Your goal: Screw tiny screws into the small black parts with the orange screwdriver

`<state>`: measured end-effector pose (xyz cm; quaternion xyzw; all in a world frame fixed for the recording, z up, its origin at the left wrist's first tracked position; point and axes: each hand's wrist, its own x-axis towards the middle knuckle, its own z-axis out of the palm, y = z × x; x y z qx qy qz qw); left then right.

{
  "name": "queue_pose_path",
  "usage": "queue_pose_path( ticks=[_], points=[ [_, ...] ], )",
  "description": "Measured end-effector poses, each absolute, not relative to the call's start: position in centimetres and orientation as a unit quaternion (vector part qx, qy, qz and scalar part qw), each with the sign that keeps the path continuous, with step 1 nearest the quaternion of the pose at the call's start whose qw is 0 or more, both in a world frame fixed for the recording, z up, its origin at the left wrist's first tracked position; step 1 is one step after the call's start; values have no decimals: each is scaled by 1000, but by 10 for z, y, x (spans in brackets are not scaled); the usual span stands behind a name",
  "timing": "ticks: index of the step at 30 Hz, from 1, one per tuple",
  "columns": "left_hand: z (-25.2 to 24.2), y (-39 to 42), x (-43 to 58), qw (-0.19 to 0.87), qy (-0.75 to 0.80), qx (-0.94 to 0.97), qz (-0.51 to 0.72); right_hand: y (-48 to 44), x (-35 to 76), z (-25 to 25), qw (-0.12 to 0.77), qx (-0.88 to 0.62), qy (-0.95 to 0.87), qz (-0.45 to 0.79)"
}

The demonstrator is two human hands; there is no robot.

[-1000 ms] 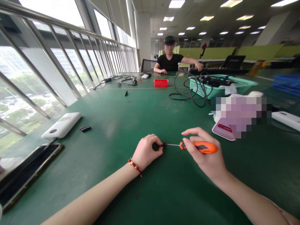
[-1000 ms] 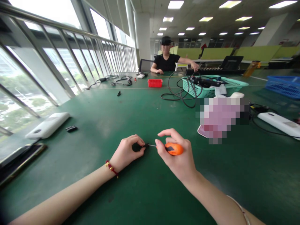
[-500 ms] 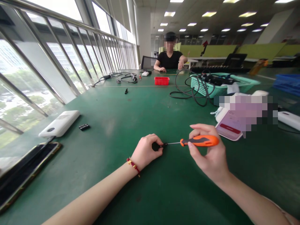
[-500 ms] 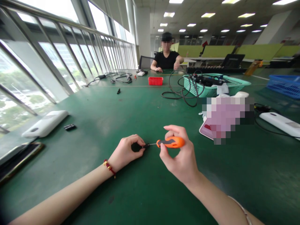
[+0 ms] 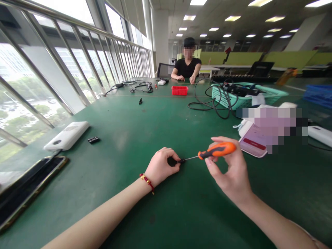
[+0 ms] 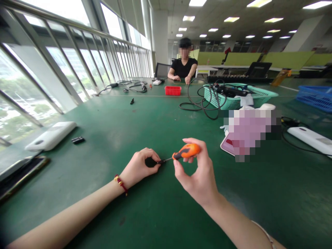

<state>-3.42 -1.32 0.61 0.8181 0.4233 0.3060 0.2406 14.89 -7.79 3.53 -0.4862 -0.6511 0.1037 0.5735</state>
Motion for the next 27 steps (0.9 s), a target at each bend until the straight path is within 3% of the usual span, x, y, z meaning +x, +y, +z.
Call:
queue_pose_path(
  ticks=[9, 27],
  points=[
    [7, -12, -33, 254, 454, 799, 302, -79, 150, 40, 507, -500, -679, 179],
    [8, -8, -35, 243, 420, 831, 271, -74, 155, 42, 513, -539, -637, 202]
  ],
)
